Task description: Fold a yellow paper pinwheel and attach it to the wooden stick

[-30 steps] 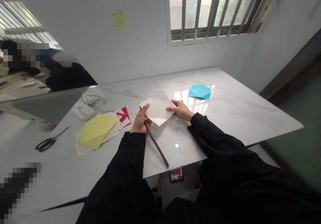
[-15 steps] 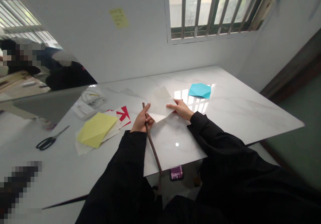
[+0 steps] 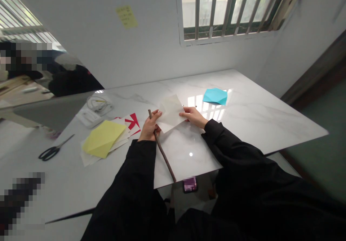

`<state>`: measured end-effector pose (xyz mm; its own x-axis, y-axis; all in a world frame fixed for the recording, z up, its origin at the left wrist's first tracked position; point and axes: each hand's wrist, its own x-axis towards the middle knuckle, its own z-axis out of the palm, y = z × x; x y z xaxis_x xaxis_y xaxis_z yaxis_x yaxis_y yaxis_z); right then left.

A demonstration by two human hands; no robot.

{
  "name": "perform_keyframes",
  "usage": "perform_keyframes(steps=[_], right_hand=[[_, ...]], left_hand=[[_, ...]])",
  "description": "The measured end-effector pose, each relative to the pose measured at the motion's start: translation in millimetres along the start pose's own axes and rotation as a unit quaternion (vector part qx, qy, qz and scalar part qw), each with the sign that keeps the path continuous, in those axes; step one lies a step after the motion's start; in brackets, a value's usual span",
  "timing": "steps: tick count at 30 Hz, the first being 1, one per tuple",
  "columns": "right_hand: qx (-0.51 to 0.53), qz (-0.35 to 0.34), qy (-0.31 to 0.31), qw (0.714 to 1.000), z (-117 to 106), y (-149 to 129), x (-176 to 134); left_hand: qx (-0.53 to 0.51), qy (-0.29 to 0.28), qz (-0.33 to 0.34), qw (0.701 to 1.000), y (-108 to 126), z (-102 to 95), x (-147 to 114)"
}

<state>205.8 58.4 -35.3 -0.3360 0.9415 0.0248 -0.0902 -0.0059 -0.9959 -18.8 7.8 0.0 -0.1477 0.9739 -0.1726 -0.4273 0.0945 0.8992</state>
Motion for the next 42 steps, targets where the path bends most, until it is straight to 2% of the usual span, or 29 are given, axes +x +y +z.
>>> perform_keyframes(steps=[5, 8, 10, 14, 18, 21, 25, 32, 37, 42], right_hand=[[-0.010, 0.007, -0.058, 0.998, -1, 0, -2], [-0.014, 0.006, -0.064, 0.998, -1, 0, -1], [-0.016, 0.009, -0.042, 0.999, 0, 0, -1], [0.025, 0.017, 0.019, 0.999, 0, -5, -2], [0.165, 0.036, -0.018, 0.985, -1, -15, -5], [0.208, 0.067, -0.064, 0.974, -3, -19, -6], [0.208, 0.080, -0.128, 0.967, -4, -15, -3], [0.242, 0.087, -0.170, 0.951, -5, -8, 4], [0.213, 0.052, -0.165, 0.961, -3, -4, 1], [0.172, 0.036, -0.144, 0.974, 2, 1, 1]], left_hand=[[-0.018, -0.094, 0.007, 0.995, 3, 2.4, -7], [-0.013, -0.129, 0.005, 0.992, 4, 3.0, -8], [-0.012, -0.128, 0.000, 0.992, 3, 2.0, -6], [-0.023, -0.079, -0.022, 0.996, 1, -1.0, 0], [-0.060, -0.026, -0.043, 0.997, -1, -2.1, 3], [-0.086, -0.002, -0.056, 0.995, -1, -2.5, 4], [-0.090, -0.013, -0.057, 0.994, -3, -2.0, 6], [-0.034, -0.044, -0.039, 0.998, -9, -1.4, 11], [0.011, -0.075, -0.015, 0.997, -12, -3.6, 10], [0.055, -0.102, 0.004, 0.993, -12, 2.7, 0]])
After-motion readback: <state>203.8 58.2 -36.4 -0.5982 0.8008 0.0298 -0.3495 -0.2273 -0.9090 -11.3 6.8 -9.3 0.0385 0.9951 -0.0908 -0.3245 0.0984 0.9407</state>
